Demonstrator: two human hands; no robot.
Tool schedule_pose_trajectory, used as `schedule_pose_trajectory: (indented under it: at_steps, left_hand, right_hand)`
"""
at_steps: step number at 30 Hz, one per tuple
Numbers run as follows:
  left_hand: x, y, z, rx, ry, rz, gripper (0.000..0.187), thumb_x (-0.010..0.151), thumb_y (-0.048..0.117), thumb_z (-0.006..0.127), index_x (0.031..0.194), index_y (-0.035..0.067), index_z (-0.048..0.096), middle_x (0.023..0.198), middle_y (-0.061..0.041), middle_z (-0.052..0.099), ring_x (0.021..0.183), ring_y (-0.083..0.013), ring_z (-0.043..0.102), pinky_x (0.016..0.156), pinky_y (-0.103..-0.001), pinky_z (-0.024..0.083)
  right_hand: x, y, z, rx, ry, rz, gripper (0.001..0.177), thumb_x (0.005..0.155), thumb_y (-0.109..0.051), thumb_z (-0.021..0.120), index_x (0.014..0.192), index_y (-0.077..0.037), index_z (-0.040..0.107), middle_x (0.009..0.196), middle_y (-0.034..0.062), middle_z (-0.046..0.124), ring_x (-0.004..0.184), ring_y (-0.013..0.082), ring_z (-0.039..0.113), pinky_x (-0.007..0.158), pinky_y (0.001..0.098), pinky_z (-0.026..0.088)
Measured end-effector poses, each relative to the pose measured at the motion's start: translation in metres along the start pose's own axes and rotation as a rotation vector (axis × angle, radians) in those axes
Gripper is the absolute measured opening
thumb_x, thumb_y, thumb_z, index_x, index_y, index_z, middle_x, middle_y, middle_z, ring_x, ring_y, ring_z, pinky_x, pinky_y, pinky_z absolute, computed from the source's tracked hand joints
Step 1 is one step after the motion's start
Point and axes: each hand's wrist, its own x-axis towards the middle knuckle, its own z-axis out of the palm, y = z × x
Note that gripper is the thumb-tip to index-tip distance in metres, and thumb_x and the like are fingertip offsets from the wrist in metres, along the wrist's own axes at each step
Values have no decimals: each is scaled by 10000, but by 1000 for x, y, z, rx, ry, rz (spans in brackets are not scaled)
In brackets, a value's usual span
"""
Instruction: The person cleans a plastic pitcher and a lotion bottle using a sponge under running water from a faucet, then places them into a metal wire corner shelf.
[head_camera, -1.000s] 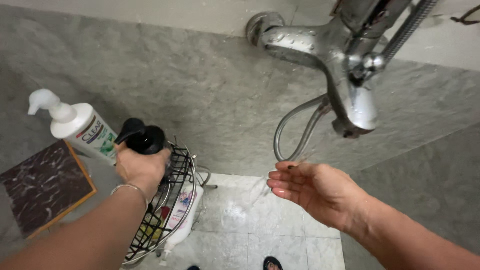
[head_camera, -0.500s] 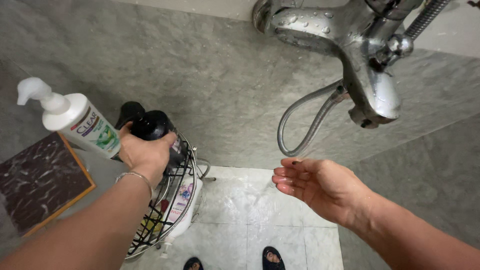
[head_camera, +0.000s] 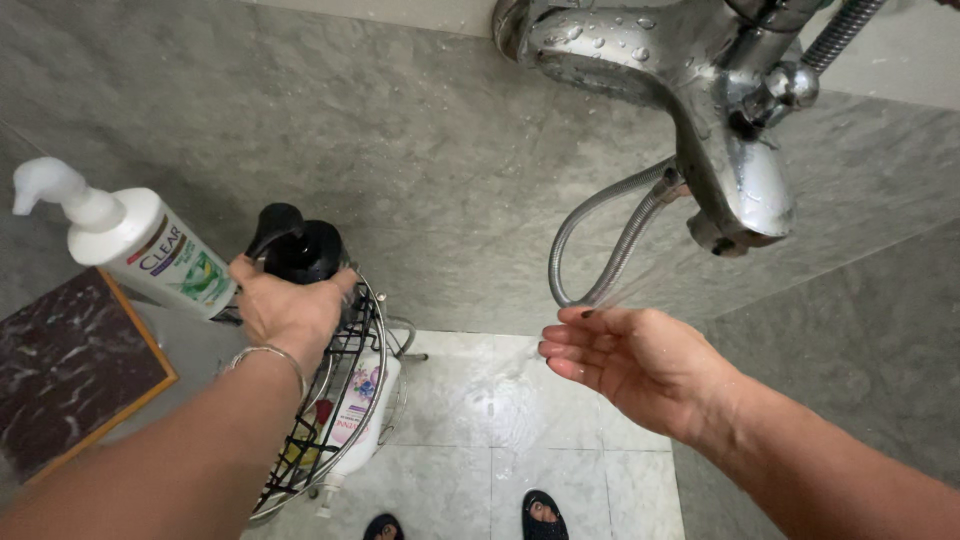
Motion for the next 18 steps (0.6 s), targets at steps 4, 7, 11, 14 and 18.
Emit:
schedule_pose_trajectory:
  at_steps: [4, 7, 11, 14, 18]
  left_hand:
    - [0, -7, 5, -40, 17, 18, 1097, 637, 316, 973, 1460, 55, 297, 1359, -276, 515, 1268, -418, 537, 1093, -432, 416]
    - [-3, -9, 4, -63, 39, 5, 1102, 618, 286, 968, 1451, 18, 299, 1345, -281, 535, 1260, -422, 547, 1098, -426, 422]
    - [-18, -5, -12, -44, 40, -111, 1023, 669, 207, 912, 1452, -45, 304, 1286, -344, 574, 1244, -463, 563, 1113, -435, 425]
    - [-43, -2, -35, -80, 248, 46, 852, 632, 184, 935, 1278, -49, 430, 1184, -303, 590, 1159, -451, 576, 1015, -463, 442]
    - [-8, 2, -95, -269, 360, 365, 640, 689, 83, 784, 1241, -7, 472, 1104, -175, 641, 963, -335, 683, 892, -438, 526]
  right_hand:
    - [1, 2, -1, 8, -12, -4, 387, 1051, -155, 365, 1306, 72, 548, 1240, 247, 633, 1146, 304, 657, 983, 394, 513]
    - [5, 4, -5, 29, -21, -1, 378, 1037, -145, 392, 1299, 75, 550, 1255, 246, 626, 1164, 313, 649, 989, 402, 507]
    - [10, 7, -2, 97, -13, 30, 362, 1020, -123, 422, 1290, 82, 549, 1307, 241, 622, 1218, 323, 631, 1014, 413, 486]
    - [14, 9, 5, 153, 4, 57, 358, 1040, -124, 419, 1298, 89, 546, 1349, 244, 601, 1261, 330, 610, 1041, 417, 470]
    - [16, 8, 13, 232, 62, 94, 371, 1073, -125, 352, 1318, 92, 529, 1383, 267, 579, 1293, 346, 591, 1066, 425, 454]
